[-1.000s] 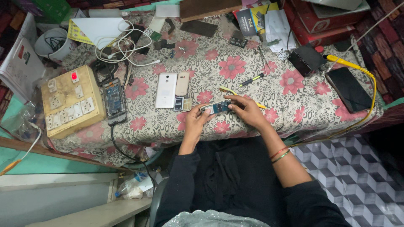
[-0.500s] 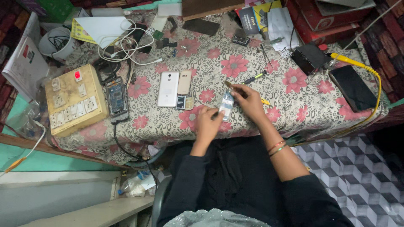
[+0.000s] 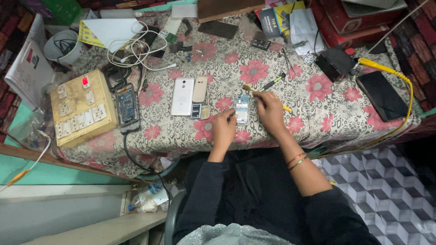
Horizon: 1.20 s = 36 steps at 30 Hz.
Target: The person sits at a repair bench and cleans several mobile phones, including a small feature phone and a disassembled phone body, using a toothbrush. They hold each phone or its separated parts, brush the surfaces and edges, turn the phones over, and set them back on the table.
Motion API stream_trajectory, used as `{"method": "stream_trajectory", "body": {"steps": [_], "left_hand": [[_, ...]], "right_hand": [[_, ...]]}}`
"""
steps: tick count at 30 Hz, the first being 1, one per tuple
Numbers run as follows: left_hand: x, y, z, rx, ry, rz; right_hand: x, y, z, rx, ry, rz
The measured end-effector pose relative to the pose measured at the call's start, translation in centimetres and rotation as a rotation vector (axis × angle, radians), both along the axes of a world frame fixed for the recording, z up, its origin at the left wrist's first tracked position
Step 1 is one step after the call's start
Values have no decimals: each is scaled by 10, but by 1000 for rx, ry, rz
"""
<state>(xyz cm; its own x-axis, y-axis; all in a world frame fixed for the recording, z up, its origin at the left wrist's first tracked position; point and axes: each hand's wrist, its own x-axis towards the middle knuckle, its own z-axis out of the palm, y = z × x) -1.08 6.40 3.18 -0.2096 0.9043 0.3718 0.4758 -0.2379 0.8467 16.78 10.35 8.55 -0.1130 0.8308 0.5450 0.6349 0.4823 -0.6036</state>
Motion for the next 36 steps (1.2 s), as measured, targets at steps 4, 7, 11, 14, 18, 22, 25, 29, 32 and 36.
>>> {"method": "stream_trajectory", "body": {"steps": [4, 7, 11, 14, 18, 22, 25, 29, 32, 36], "left_hand": [[-3, -1, 0, 39, 7, -13], [0, -10, 9, 19, 10, -18], [4, -20, 17, -101, -84, -38], [4, -20, 14, -61, -88, -80], [-1, -16, 8, -80, -52, -151], [4, -17, 11, -4, 82, -116], [7, -22, 17, -62, 139, -128], [8, -26, 25, -37, 199, -138], [10, -27, 27, -36, 217, -113], [11, -27, 25, -23, 239, -101]], "right_hand": [[-2, -13, 0, -8, -37, 66], [-2, -16, 2, -33, -114, 93], [-4, -18, 4, -60, -197, 93], [-3, -17, 8, -170, -255, 130], [-2, -13, 14, -289, -317, 134], [3, -9, 16, -397, -266, 98], [12, -7, 11, -450, -71, 32], [26, -5, -3, -473, 30, -51], [29, -5, -14, -517, 381, 41], [24, -8, -21, -543, 481, 143]]}}
